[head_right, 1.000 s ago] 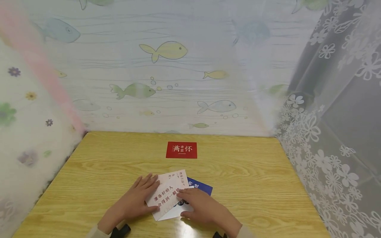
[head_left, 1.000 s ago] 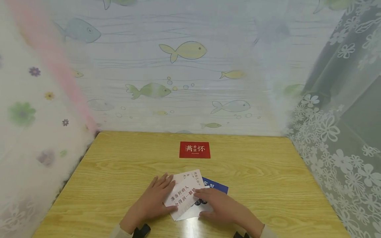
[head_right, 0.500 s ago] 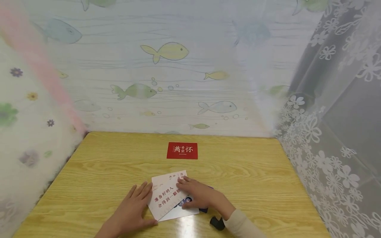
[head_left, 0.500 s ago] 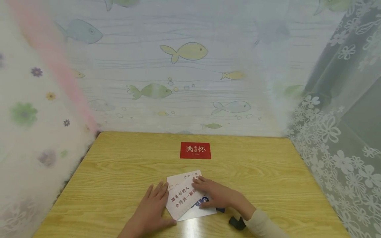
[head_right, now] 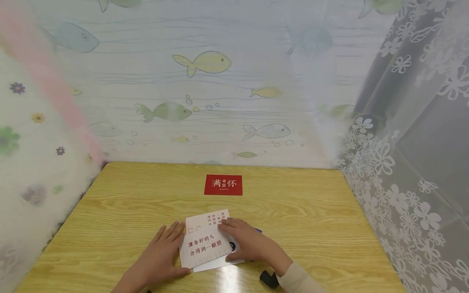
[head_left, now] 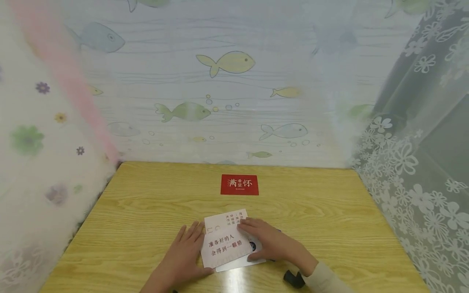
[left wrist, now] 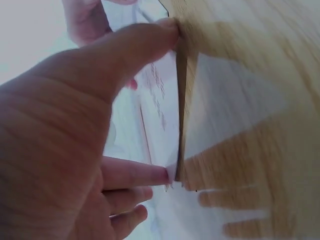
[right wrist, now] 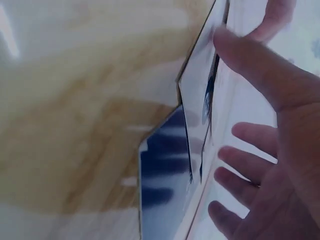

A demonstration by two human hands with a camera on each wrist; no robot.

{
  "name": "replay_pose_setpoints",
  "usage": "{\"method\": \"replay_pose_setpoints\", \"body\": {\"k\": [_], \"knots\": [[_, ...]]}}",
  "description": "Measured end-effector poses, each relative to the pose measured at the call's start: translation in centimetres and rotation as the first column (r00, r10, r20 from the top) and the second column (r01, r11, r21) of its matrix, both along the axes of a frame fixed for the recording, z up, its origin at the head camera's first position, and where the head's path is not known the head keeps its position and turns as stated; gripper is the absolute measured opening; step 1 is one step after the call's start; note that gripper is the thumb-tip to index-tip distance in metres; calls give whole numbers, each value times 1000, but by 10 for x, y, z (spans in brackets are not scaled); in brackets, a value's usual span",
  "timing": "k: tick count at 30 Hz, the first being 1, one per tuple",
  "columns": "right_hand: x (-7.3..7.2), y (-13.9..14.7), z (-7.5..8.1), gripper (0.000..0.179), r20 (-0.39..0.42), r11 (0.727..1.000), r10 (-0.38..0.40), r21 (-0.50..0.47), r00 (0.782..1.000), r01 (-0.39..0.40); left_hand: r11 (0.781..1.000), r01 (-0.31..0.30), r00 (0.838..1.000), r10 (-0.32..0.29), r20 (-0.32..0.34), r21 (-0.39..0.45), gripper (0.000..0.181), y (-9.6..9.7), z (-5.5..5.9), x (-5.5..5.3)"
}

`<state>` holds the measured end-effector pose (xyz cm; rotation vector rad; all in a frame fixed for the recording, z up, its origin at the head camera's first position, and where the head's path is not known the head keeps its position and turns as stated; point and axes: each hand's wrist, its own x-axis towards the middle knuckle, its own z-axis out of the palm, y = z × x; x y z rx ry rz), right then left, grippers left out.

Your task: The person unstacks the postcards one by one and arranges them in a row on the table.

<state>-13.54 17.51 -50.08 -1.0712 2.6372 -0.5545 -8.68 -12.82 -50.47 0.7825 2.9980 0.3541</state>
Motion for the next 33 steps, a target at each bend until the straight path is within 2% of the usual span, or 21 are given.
{"method": "replay_pose_setpoints", "body": {"k": [4,8,25,33], "knots": [[-5,-1,-2,103,-21,998,15,58,1000,-14,999,17,999,-16,-36,31,105,0,-2,-2],[-7,0,-4,104,-23,996,14,92,1000,-12,998,31,997,-28,-68,52,102,-1,-3,-2],[-4,3,-3,109,-115,996,-58,57,992,65,998,44,983,-34,-182,49,97,-6,-6,-11],[-4,5,-1,109,-122,993,-114,-37,986,110,997,39,972,-24,-232,62,102,-9,-8,-14]]}}
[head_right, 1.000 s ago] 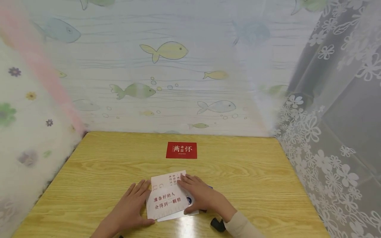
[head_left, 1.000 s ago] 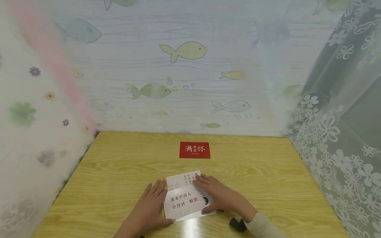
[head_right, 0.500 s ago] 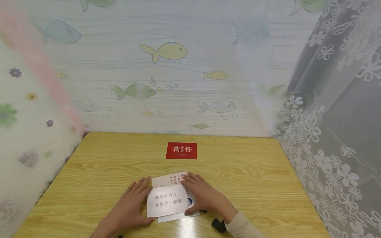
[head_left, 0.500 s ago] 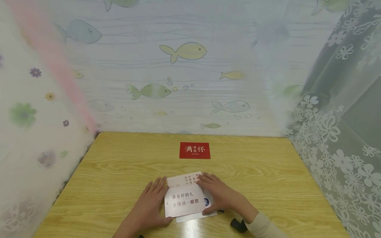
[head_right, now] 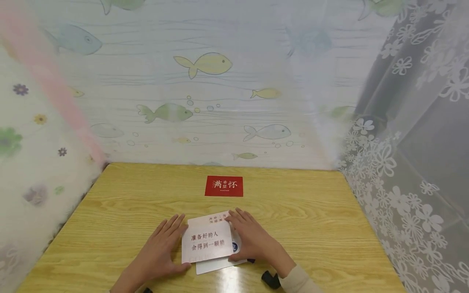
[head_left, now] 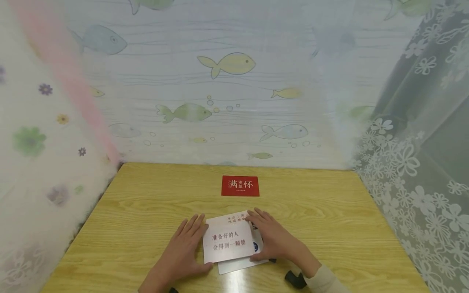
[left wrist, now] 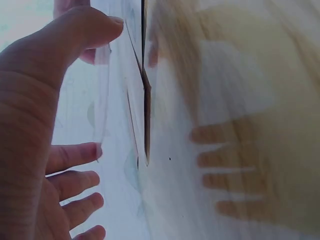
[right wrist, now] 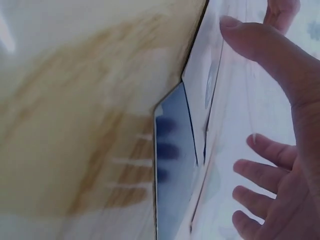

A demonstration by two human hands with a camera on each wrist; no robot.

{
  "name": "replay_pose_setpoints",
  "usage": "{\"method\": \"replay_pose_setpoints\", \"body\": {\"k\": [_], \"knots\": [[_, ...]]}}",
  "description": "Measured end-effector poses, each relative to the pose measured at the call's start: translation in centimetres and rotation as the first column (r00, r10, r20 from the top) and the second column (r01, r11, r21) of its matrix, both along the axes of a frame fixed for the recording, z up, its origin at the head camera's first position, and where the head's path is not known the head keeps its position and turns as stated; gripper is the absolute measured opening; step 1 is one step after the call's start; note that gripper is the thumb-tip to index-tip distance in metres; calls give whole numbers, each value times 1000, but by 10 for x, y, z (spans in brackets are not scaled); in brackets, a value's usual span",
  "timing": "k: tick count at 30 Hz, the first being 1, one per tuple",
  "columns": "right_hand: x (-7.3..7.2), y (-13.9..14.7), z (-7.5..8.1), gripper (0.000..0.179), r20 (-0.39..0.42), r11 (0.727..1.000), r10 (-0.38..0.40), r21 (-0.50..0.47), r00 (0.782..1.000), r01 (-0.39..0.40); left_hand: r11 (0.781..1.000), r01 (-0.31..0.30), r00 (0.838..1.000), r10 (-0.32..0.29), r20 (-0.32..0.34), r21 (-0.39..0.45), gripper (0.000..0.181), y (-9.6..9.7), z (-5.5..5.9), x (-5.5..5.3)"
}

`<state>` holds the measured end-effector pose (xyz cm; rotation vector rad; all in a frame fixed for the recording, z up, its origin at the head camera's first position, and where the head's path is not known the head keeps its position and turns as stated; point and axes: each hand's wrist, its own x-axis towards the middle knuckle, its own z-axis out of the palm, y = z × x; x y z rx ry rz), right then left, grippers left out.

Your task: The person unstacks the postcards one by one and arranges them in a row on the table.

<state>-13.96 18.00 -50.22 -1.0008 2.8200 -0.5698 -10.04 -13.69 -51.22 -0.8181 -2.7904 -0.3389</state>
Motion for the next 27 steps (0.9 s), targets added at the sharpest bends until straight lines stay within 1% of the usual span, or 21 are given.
{"method": "replay_pose_setpoints", "body": {"k": [2,8,12,17,24,27], "knots": [[0,1,0,108,4,1000,-7,-27,1000,7,1000,1,1000,-1,-10,8,103,0,0,-1],[-1,8,2,107,-32,994,-8,-108,999,4,1000,1,999,0,-37,25,103,0,6,-2],[-1,10,4,105,-46,989,-9,-148,999,2,1000,-3,1000,4,-24,30,103,0,8,-3],[0,12,4,104,-43,982,-15,-188,999,6,999,2,1000,-1,-16,37,105,0,8,-3],[2,16,2,102,-62,979,-16,-204,998,3,999,16,1000,-15,-12,43,104,-1,5,-3],[3,16,1,102,-61,978,-10,-208,998,-3,999,20,1000,-19,-23,41,105,-2,3,-3]]}}
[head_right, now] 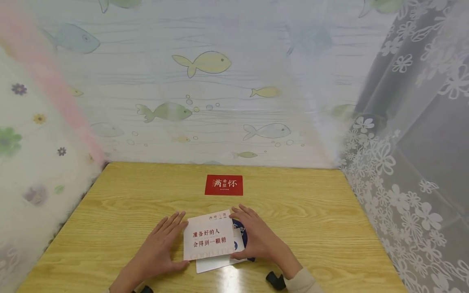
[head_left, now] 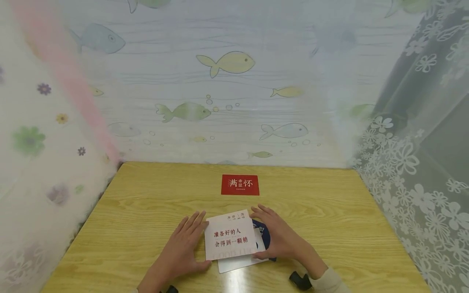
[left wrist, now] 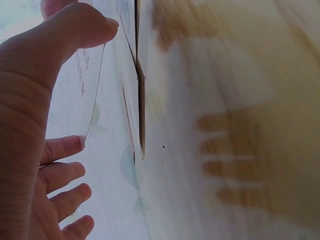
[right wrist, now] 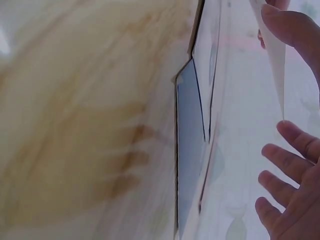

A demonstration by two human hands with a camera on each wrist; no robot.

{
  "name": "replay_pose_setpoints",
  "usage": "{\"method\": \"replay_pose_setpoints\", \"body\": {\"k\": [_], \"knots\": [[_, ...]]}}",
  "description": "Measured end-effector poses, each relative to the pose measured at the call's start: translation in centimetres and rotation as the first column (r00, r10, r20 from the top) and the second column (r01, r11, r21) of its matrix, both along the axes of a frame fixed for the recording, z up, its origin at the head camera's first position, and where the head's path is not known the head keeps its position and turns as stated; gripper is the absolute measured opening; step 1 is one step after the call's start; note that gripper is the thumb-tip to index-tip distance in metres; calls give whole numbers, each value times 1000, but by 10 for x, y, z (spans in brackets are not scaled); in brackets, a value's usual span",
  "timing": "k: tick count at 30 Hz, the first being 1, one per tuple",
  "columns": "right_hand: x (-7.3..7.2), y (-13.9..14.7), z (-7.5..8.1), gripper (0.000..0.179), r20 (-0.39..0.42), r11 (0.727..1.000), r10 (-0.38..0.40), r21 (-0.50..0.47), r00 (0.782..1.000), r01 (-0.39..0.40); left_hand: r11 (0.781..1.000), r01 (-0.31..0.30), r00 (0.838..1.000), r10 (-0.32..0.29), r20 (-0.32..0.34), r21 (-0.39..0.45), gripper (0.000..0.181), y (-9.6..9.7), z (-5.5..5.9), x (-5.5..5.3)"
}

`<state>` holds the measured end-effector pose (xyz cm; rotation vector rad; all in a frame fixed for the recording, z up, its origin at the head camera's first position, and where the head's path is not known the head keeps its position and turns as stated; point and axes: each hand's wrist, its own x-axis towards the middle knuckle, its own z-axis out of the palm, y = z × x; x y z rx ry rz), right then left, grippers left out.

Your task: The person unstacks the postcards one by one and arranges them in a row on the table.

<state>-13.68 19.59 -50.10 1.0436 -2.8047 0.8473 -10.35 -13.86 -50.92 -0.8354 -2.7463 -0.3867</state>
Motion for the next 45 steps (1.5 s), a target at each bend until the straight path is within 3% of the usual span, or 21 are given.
{"method": "replay_pose_setpoints", "body": {"k": [5,14,26,34,45], "knots": [[0,0,1,101,-3,1000,8,0,1000,-8,1000,6,1000,-6,-10,5,105,-2,-2,-1],[1,1,2,99,4,1000,-5,-7,1000,5,999,-6,998,3,68,45,103,-5,-2,-4],[-2,-2,0,95,11,1000,-11,-20,1000,12,994,6,996,-15,86,105,101,-7,0,-10],[-13,-7,1,96,9,1000,-26,2,1000,26,990,1,996,-14,91,144,100,-11,0,-22],[-31,-15,0,97,14,999,-27,18,1000,27,990,8,995,-22,98,138,101,-22,-3,-42]]}}
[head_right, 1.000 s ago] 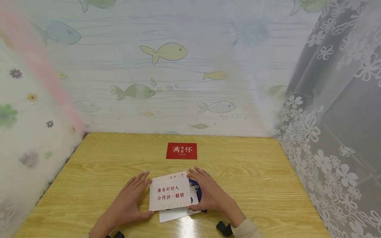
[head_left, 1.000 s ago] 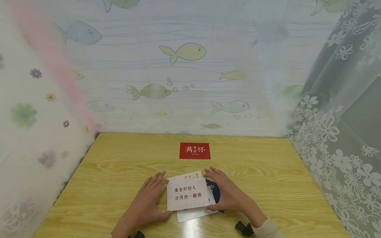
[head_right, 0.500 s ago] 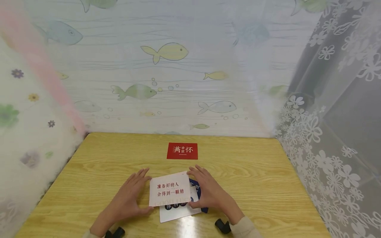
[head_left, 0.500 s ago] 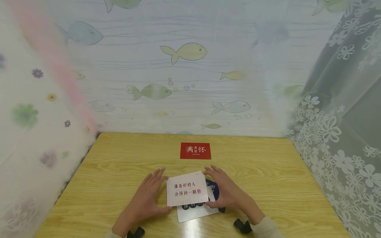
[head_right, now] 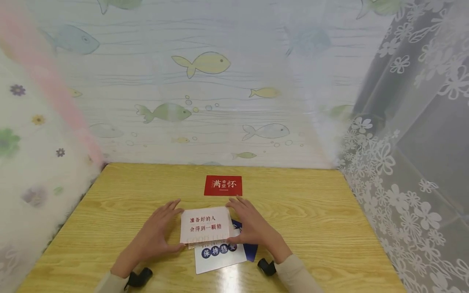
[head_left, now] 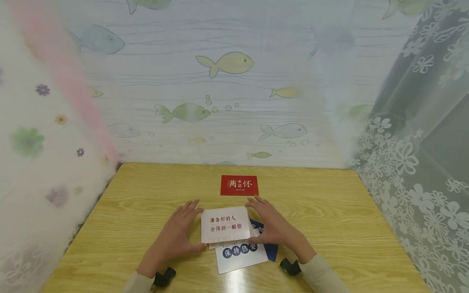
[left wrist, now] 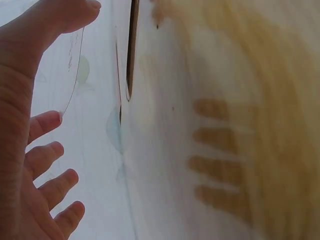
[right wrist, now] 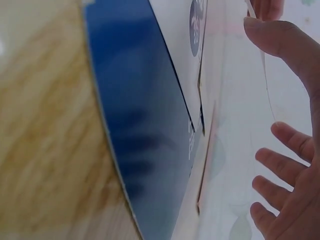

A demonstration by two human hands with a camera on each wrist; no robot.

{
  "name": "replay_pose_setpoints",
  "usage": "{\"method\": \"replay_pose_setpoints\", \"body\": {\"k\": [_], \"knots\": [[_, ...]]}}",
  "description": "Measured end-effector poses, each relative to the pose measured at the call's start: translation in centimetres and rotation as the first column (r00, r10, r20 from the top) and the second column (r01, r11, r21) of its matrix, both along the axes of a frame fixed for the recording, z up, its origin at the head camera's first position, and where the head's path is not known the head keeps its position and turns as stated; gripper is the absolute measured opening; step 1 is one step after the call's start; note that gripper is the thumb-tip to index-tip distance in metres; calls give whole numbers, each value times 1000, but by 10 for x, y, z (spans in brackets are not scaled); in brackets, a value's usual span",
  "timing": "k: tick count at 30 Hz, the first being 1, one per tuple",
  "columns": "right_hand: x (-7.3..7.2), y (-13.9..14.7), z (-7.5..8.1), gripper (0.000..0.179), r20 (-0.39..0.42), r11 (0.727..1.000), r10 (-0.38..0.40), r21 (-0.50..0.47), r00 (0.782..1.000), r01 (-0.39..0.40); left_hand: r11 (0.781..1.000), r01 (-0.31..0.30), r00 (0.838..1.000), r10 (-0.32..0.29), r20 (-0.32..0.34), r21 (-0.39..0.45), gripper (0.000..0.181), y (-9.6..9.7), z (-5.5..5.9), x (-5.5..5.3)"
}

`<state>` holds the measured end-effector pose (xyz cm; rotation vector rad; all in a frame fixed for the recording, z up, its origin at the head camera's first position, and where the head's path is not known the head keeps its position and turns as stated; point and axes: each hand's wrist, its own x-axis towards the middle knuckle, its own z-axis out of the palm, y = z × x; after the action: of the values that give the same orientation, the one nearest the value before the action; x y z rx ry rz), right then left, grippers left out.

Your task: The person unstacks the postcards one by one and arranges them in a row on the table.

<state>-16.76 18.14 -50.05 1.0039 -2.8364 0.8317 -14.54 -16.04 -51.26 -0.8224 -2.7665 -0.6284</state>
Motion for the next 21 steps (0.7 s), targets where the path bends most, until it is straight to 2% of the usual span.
{"method": "replay_pose_setpoints", "body": {"k": [10,21], "knots": [[-17,-10,-4,97,-12,999,-10,49,1000,10,999,-33,998,32,45,12,97,-8,-3,-16],[-41,-24,-6,98,-7,998,-3,57,1000,3,999,-53,998,53,22,11,96,-18,-5,-36]]}}
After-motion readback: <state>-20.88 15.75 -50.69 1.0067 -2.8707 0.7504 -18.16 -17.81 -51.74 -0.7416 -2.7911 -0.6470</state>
